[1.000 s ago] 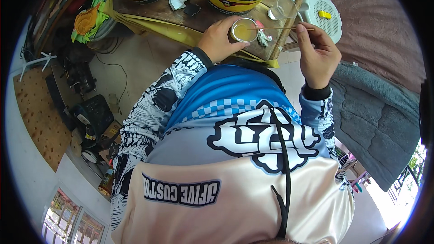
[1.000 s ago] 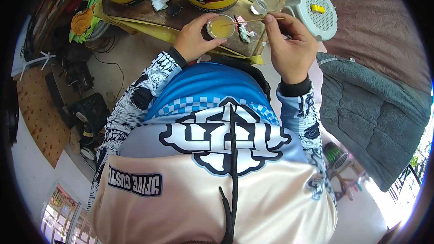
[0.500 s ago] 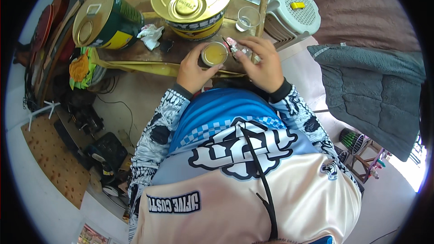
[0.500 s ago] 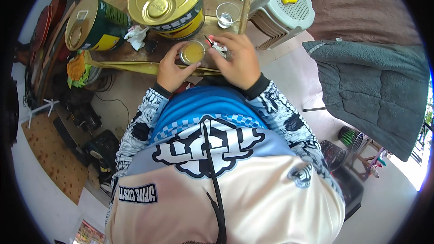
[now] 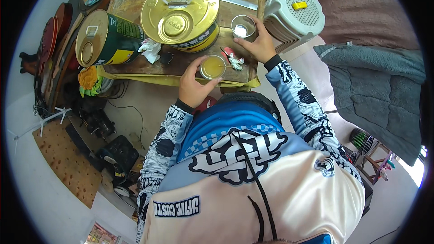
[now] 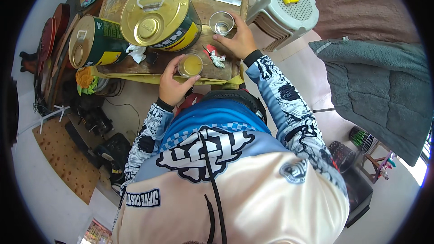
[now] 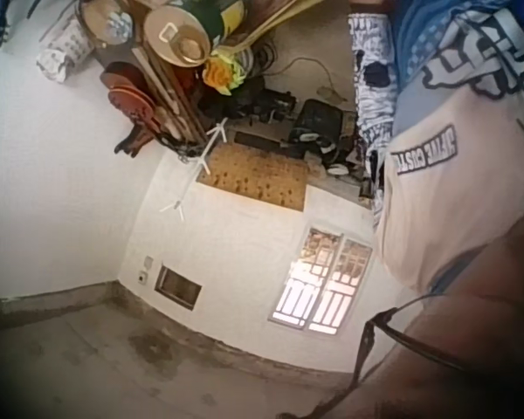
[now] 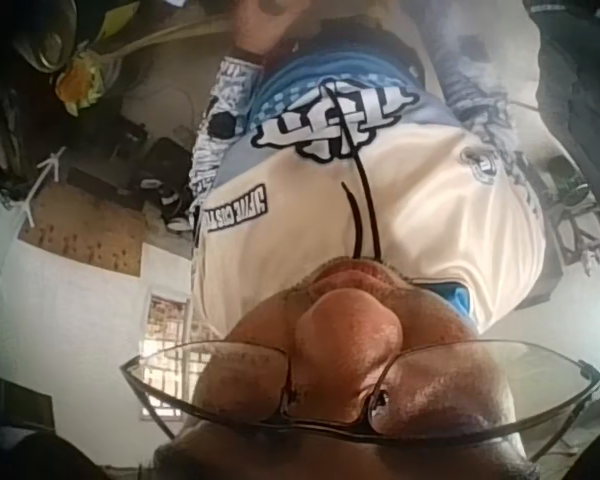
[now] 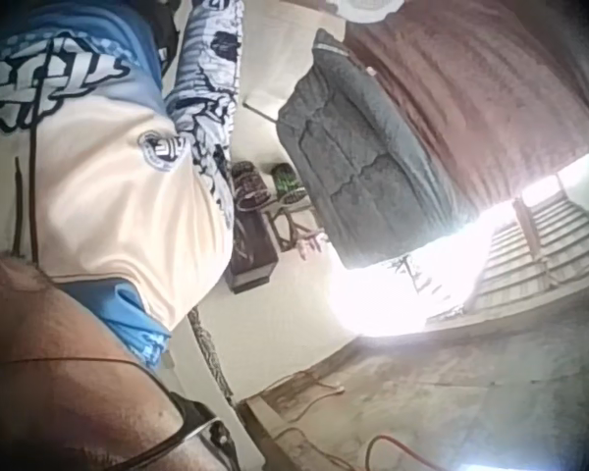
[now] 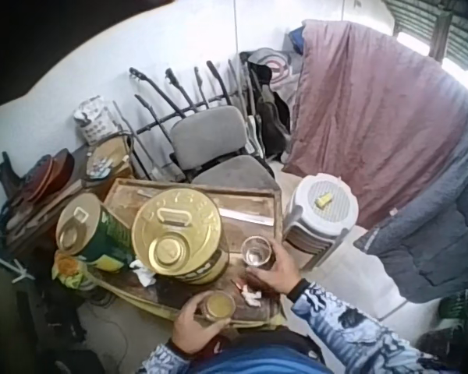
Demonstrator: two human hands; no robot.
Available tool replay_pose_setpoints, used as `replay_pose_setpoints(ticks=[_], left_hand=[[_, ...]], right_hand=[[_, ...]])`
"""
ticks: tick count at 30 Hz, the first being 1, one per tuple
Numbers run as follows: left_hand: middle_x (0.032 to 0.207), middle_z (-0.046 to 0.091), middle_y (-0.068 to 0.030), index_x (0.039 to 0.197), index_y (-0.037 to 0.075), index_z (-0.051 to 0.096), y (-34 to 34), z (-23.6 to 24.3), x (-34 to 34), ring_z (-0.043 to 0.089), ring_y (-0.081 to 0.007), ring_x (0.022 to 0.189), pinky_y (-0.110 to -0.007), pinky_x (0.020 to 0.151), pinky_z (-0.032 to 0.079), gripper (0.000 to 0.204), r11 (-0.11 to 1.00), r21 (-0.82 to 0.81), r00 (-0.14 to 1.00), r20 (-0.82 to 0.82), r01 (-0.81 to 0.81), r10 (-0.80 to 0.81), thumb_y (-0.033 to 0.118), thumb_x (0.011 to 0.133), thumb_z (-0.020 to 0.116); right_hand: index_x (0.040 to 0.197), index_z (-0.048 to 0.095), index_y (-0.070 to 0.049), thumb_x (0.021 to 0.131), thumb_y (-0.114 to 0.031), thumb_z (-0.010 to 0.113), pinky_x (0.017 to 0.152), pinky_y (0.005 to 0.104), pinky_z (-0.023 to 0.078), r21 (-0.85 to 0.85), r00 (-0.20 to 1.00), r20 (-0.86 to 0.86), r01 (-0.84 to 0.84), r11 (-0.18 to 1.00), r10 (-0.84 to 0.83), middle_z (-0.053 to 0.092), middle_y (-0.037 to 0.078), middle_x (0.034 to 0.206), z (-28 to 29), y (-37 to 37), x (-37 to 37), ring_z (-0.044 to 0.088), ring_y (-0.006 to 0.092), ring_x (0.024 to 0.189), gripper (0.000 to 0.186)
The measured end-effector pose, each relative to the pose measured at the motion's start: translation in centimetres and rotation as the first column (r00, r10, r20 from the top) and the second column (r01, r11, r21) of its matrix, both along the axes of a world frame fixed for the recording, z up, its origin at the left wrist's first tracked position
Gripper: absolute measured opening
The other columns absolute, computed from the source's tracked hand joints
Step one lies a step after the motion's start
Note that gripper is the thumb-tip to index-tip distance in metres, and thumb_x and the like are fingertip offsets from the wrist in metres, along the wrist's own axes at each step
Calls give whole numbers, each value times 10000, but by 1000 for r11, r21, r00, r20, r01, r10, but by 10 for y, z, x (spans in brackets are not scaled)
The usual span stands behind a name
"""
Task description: The person prepares a mixture by pouring liquid from a container into a small cup and stirring it with a thin wooden stick.
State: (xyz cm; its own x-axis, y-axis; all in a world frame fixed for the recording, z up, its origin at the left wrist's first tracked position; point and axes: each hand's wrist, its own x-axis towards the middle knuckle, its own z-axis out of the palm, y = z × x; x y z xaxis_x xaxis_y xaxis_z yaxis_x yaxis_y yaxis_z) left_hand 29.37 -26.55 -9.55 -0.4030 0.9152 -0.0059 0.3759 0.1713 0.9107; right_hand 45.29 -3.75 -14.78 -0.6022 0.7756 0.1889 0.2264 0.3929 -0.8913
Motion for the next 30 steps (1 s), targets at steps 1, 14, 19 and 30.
replay_pose_setpoints(ticks=[1, 14, 19, 30], left_hand=[[1334, 641, -158, 1399, -43, 506, 0, 1, 0, 645, -226, 1205, -352, 1041, 501, 731, 1000, -8, 1000, 1, 2, -2, 119, 789, 874], [1369, 625, -159, 1420, -28, 501, 26, 70, 9, 610, -223, 1265, -357, 1091, 469, 744, 971, 86, 971, 67, 223, -229, 88, 784, 871], [1359, 618, -167, 1435, -34, 490, 35, 95, 18, 598, -215, 1271, -356, 1102, 459, 765, 952, 109, 945, 133, 286, -299, 61, 777, 867], [1366, 606, -158, 1438, -38, 482, 49, 127, 32, 577, -210, 1285, -360, 1126, 445, 778, 922, 137, 898, 216, 362, -385, 15, 766, 872]], right_hand=[[1438, 489, -1, 748, -261, 915, 1081, 372, 471, -18, 1000, 14, -2, 1000, 3, 646, 187, 1333, 0, 1, -2, 615, 267, 1267, 852], [1403, 522, 21, 824, -83, 834, 1076, 348, 481, 73, 919, -69, -384, 920, 389, 647, 140, 1306, 151, 12, 53, 619, 205, 1227, 665], [1412, 528, 2, 808, -71, 830, 1058, 343, 493, 261, 868, 85, -493, 830, 489, 650, 152, 1302, 208, 14, 67, 639, 235, 1210, 679], [1360, 590, -33, 754, -29, 815, 1020, 386, 521, 454, 835, 260, -548, 702, 484, 659, 151, 1293, 253, 7, 80, 647, 327, 1181, 646]])
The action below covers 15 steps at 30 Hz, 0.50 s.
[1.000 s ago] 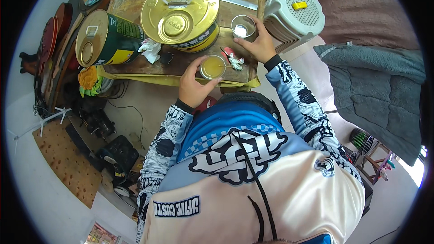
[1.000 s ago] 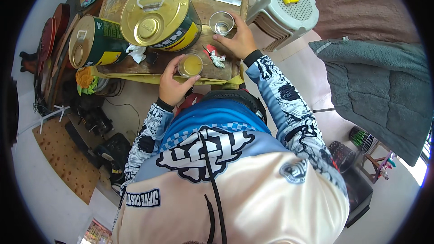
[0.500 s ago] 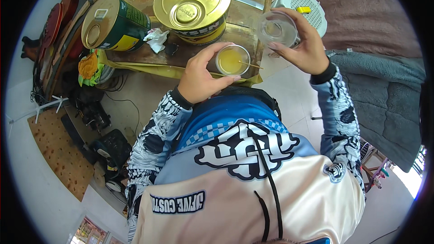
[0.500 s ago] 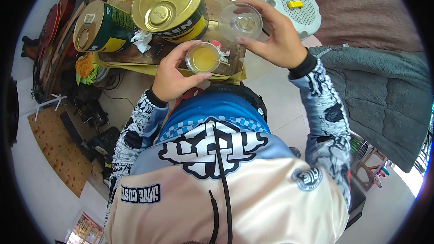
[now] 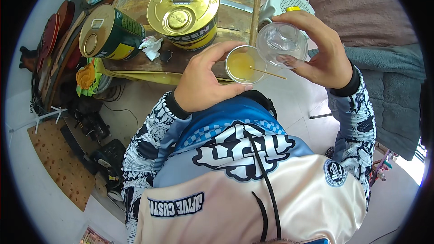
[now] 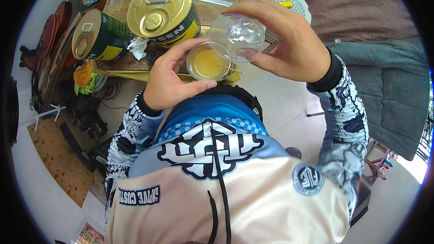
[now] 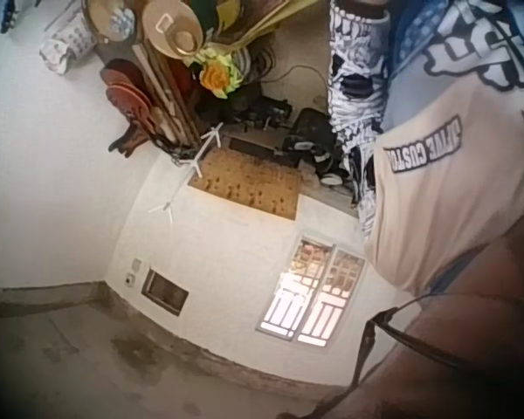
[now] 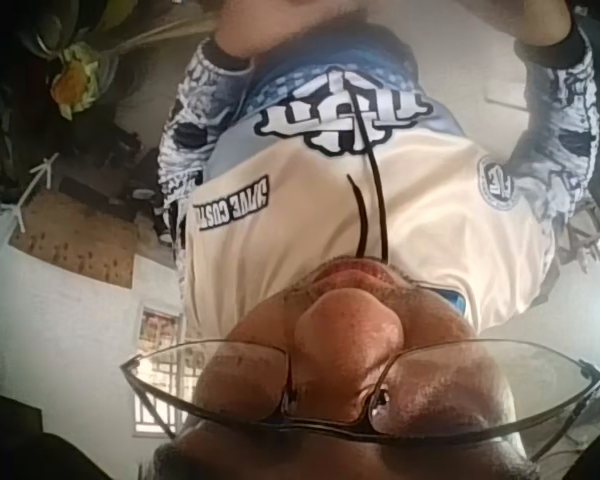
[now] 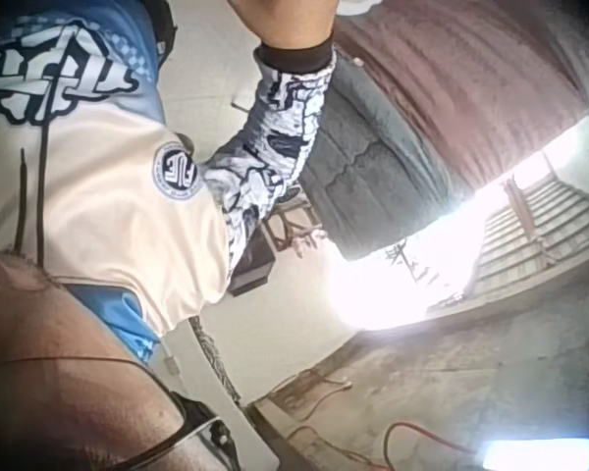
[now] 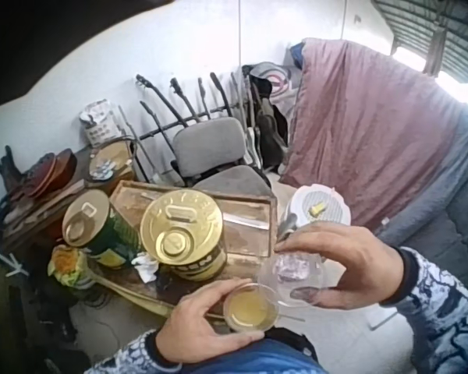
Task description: The person prepares a mixture by pouring liquid from a container into a small cup and stirring it with a thin wooden stick.
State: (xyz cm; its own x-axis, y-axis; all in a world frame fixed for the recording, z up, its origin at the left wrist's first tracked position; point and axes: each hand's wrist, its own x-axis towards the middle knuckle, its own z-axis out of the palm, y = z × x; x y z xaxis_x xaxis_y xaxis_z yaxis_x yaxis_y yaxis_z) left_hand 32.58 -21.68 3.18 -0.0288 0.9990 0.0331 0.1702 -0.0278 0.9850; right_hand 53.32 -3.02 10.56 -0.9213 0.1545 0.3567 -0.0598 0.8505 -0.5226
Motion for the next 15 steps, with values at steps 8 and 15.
replay_pose_setpoints(ticks=[8, 15], left_hand=[[1374, 597, -158, 1443, -47, 471, 6, 9, 3, 576, -213, 1281, -368, 1134, 438, 790, 999, 37, 999, -32, 25, -24, 14, 765, 873], [1359, 615, -167, 1434, -49, 484, 8, 13, 3, 587, -211, 1266, -363, 1129, 440, 784, 998, 62, 999, -31, 26, -24, 24, 760, 880]], right_hand=[[1339, 615, -74, 734, -12, 819, 967, 416, 535, 57, 1000, -2, 4, 998, -4, 665, 144, 1243, 11, -2, -2, 646, 344, 1140, 642], [1333, 630, -120, 695, 8, 834, 915, 413, 543, 119, 1000, 13, 22, 993, -24, 657, 127, 1206, 15, -1, -4, 642, 340, 1093, 682]])
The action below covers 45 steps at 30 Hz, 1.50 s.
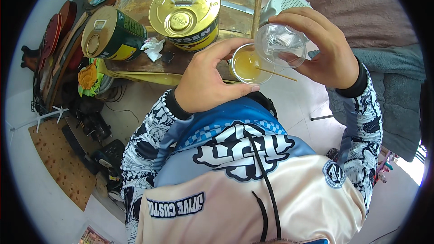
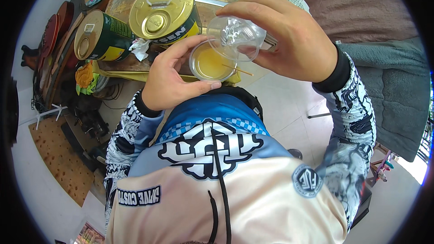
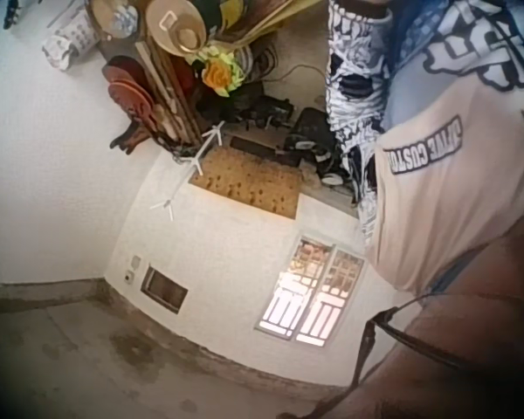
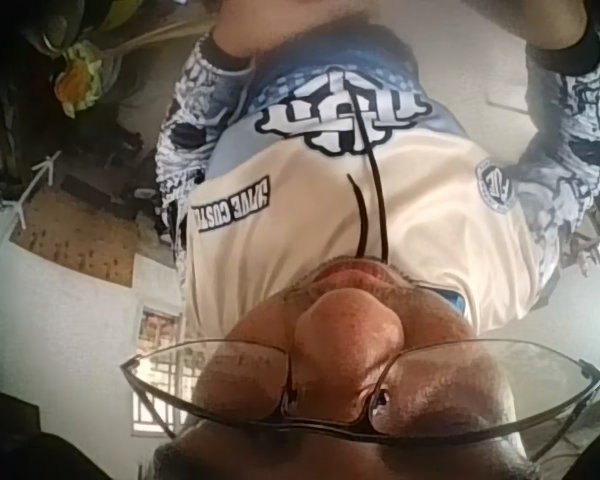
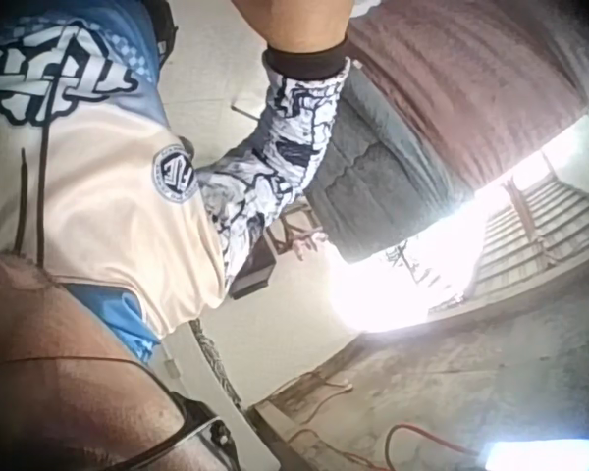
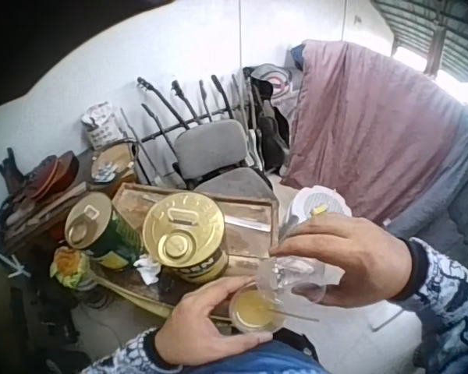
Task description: The person prepares a mixture by pouring liquid from a container into a small cup and stirring it with a thin wooden stick.
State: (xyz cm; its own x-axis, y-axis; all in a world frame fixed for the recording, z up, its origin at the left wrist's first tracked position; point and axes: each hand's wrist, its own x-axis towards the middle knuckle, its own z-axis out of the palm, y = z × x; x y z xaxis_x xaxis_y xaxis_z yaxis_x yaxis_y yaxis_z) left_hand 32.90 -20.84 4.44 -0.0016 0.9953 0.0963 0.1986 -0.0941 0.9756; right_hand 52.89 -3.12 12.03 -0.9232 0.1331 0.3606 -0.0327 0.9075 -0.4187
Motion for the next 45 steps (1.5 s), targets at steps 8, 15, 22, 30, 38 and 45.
replay_pose_setpoints(ticks=[8, 15, 22, 30, 38, 45], left_hand=[[1230, 688, -160, 1332, -2, 612, 5, -10, 4, 685, -232, 1070, -341, 942, 530, 733, 990, 102, 995, 34, -98, 95, 232, 708, 916], [1218, 693, -166, 1336, -9, 611, 6, -12, 4, 687, -233, 1045, -338, 931, 533, 755, 988, 124, 995, 38, -94, 90, 254, 700, 921], [1213, 692, -175, 1332, -21, 609, 5, -11, 4, 689, -232, 1023, -334, 903, 538, 768, 990, 100, 995, 41, -98, 94, 274, 696, 924], [1218, 691, -167, 1345, -7, 606, 6, -7, 4, 681, -237, 1018, -339, 911, 532, 769, 987, 132, 996, 32, -91, 87, 279, 700, 913], [1226, 688, -169, 1351, -4, 601, 7, -9, 4, 678, -244, 1022, -343, 918, 531, 780, 985, 147, 995, 25, -95, 92, 286, 698, 914], [1285, 650, -161, 1392, -29, 547, 5, 4, 2, 631, -230, 1128, -352, 1013, 491, 784, 996, 79, 999, 10, -51, 50, 163, 721, 905]], right_hand=[[1313, 642, -121, 675, 22, 834, 895, 416, 543, 40, 1000, 4, 3, 999, -3, 656, 123, 1191, 5, -1, -2, 642, 340, 1082, 682], [1307, 635, -46, 680, 6, 864, 960, 407, 552, 95, 997, 77, -27, 995, 20, 647, 163, 1241, 15, -3, -1, 653, 341, 1126, 669], [1299, 639, -39, 687, -3, 866, 950, 404, 553, 137, 996, 74, -51, 989, 41, 645, 164, 1236, 19, -4, -2, 655, 341, 1119, 654], [1293, 649, -43, 691, -4, 867, 943, 399, 556, 133, 997, 69, -37, 990, 28, 642, 157, 1233, 23, -5, -2, 655, 332, 1104, 642], [1291, 651, -44, 692, -8, 867, 935, 401, 560, 147, 998, 62, -34, 988, 25, 642, 157, 1230, 25, -5, -4, 655, 328, 1097, 638], [1282, 656, -44, 696, -6, 869, 934, 392, 568, 135, 998, 62, -39, 990, 31, 642, 157, 1236, 28, -7, -4, 659, 322, 1101, 625]])
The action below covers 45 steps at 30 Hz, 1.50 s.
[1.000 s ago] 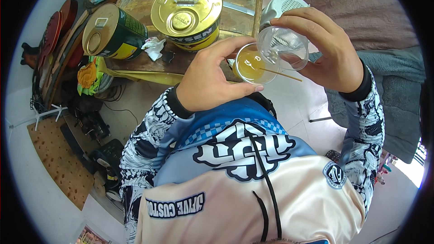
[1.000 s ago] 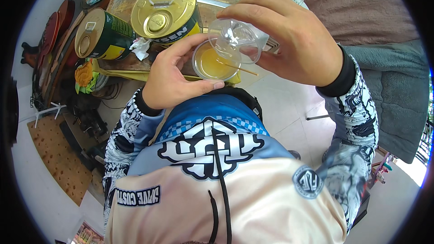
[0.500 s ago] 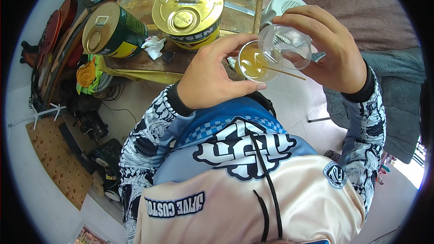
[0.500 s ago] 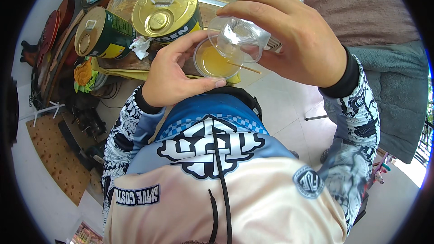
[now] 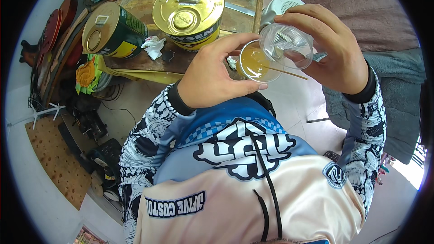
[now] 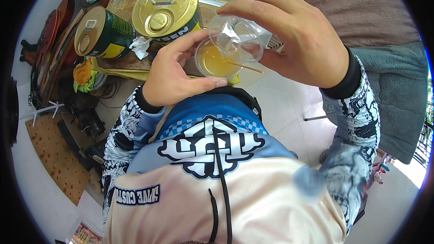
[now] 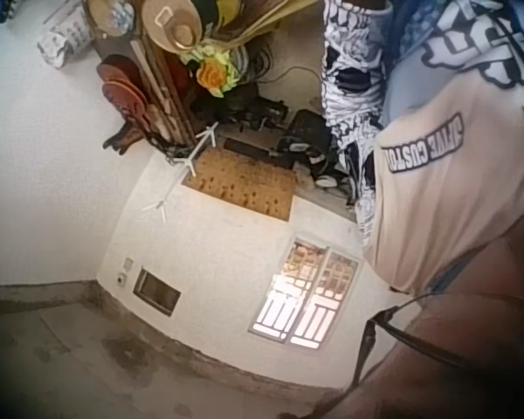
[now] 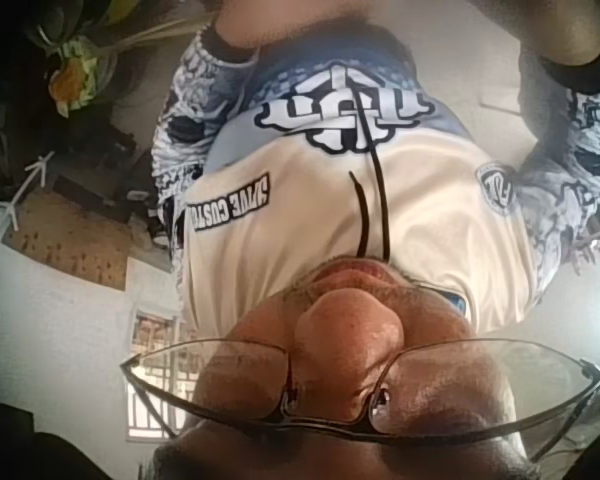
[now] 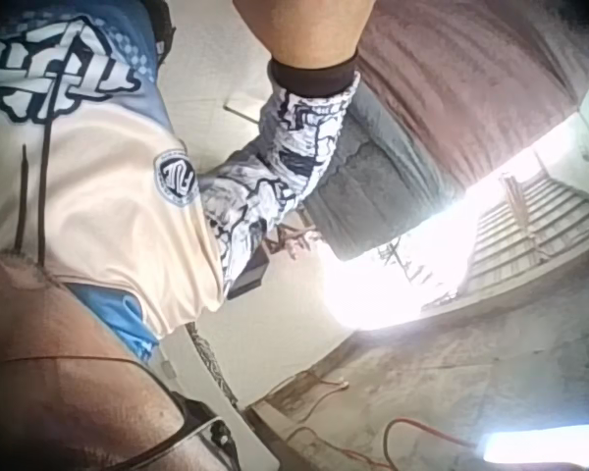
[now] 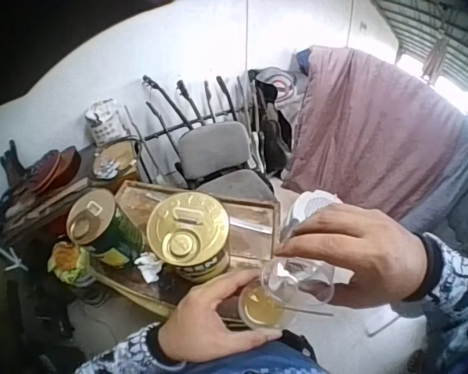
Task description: The person prepares a mixture by pouring liquid from a container into a small cup and stirring it with a thin wooden stick.
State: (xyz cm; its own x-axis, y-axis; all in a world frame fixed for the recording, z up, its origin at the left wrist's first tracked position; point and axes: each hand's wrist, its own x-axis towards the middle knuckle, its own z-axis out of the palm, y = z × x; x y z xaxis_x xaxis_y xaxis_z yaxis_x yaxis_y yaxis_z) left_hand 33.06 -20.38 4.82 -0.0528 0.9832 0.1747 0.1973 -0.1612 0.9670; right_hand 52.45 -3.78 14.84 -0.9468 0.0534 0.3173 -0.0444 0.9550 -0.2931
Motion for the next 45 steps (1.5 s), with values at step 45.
replay_pose_setpoints(ticks=[45], left_hand=[[1370, 614, -132, 1431, -23, 496, -13, -21, -16, 572, -194, 1289, -350, 1128, 435, 783, 995, -89, 997, 69, -41, 47, 10, 751, 882]], right_hand=[[1422, 490, -5, 864, -75, 811, 947, 316, 561, -914, 947, -31, 103, 393, -320, 653, 133, 1303, -158, 62, -25, 642, 203, 1161, 647]])
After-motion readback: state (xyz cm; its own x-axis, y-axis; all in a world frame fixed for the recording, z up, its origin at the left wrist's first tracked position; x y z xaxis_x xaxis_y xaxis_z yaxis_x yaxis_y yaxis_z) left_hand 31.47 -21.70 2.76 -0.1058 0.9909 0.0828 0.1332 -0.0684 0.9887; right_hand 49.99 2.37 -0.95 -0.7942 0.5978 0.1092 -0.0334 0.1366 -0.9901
